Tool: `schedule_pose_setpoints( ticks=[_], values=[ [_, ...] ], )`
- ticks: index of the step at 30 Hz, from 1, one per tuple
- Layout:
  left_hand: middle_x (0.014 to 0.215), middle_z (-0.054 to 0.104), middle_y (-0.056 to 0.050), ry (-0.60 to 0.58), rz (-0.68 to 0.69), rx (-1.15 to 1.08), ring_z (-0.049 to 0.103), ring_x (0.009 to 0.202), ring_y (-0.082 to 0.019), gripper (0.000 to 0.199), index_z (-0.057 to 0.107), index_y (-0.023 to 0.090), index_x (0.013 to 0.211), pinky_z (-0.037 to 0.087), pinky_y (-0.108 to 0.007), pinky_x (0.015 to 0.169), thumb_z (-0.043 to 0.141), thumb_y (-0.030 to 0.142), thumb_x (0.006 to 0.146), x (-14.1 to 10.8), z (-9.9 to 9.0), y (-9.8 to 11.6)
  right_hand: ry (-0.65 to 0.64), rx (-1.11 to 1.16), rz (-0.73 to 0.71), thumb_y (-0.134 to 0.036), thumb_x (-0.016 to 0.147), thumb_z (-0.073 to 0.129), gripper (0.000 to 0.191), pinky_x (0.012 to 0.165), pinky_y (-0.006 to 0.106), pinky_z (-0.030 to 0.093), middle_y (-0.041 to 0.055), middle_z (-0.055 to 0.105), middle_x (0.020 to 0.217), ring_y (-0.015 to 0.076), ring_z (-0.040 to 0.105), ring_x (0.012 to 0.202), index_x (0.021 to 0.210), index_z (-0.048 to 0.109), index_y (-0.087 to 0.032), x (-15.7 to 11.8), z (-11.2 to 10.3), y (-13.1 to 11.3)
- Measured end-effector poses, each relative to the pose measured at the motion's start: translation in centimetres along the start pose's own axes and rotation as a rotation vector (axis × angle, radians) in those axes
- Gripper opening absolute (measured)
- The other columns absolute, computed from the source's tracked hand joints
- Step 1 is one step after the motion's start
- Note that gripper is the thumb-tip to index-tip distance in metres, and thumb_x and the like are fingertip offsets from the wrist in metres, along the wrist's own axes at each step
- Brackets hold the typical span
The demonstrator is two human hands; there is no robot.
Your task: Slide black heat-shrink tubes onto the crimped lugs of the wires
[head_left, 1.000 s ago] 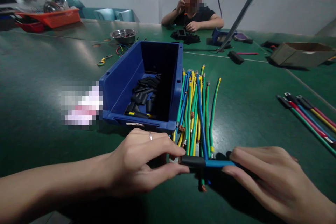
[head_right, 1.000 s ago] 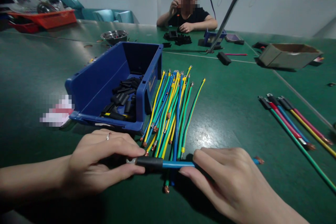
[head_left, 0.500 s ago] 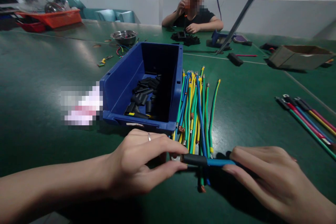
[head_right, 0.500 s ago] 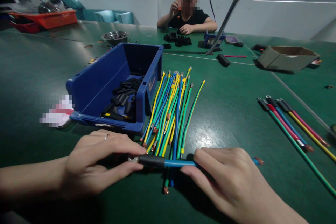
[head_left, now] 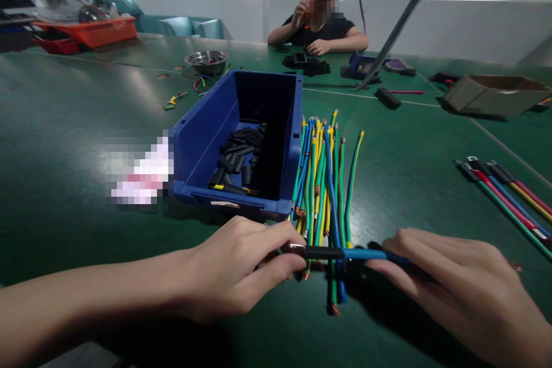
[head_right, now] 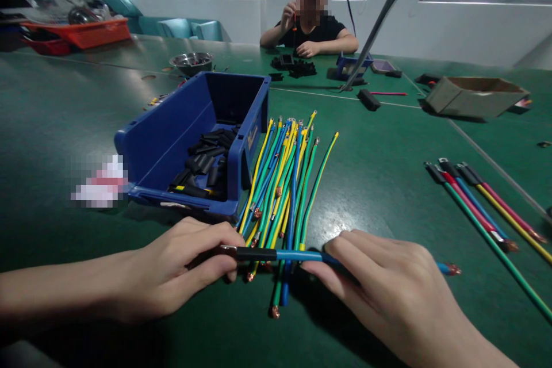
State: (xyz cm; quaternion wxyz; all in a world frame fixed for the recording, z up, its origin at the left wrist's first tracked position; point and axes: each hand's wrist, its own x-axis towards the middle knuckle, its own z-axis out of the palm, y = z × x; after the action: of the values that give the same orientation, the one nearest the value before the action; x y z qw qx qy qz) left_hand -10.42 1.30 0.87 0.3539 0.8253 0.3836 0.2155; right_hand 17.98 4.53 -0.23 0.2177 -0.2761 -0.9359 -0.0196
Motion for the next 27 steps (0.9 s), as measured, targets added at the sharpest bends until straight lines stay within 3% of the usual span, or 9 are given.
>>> schedule_pose_setpoints(
  ticks=[4,14,23,27],
  values=[
    [0.081,0.065,0.0,-0.057,-0.033,-0.013,0.061,0.068,-0.014,0.023,0.056,0.019,0.096,0.039,-0.023,0.063,0.036,0.029,0.101,-0.1,-0.09,0.01,0.001,-0.023,0.011,-0.034,0.094,0.051,0.022,0.044,0.026,0.028,-0.0048,0.045,0.056,0.0076,0.039,0.043,0.076,0.049,-0.021,-0.02,-0.03,0.07],
    [0.067,0.058,0.003,-0.076,-0.144,-0.033,0.052,0.056,-0.012,0.024,0.049,0.019,0.086,0.034,-0.023,0.056,0.033,0.03,0.099,0.13,-0.23,0.28,-0.023,0.066,0.016,-0.028,0.093,0.052,0.012,0.046,0.024,0.031,-0.004,0.05,0.06,0.008,0.045,0.047,0.084,0.053,-0.02,-0.12,-0.12,-0.45],
    [0.069,0.055,0.003,-0.068,-0.126,0.022,0.049,0.057,-0.012,0.021,0.053,0.019,0.09,0.032,-0.023,0.056,0.035,0.027,0.098,-0.03,-0.39,0.71,0.003,-0.01,0.004,-0.03,0.094,0.051,0.017,0.047,0.026,0.03,-0.0038,0.049,0.057,0.0084,0.043,0.044,0.082,0.056,-0.019,0.11,-0.34,-0.69],
    [0.06,0.051,0.005,-0.034,-0.123,-0.066,0.041,0.048,-0.01,0.02,0.047,0.018,0.084,0.027,-0.023,0.048,0.036,0.028,0.098,-0.18,-0.12,0.27,0.018,-0.093,-0.064,-0.02,0.094,0.049,0.013,0.048,0.024,0.035,-0.0021,0.057,0.063,0.0085,0.049,0.048,0.101,0.059,-0.016,0.21,-0.4,-0.85]
  ],
)
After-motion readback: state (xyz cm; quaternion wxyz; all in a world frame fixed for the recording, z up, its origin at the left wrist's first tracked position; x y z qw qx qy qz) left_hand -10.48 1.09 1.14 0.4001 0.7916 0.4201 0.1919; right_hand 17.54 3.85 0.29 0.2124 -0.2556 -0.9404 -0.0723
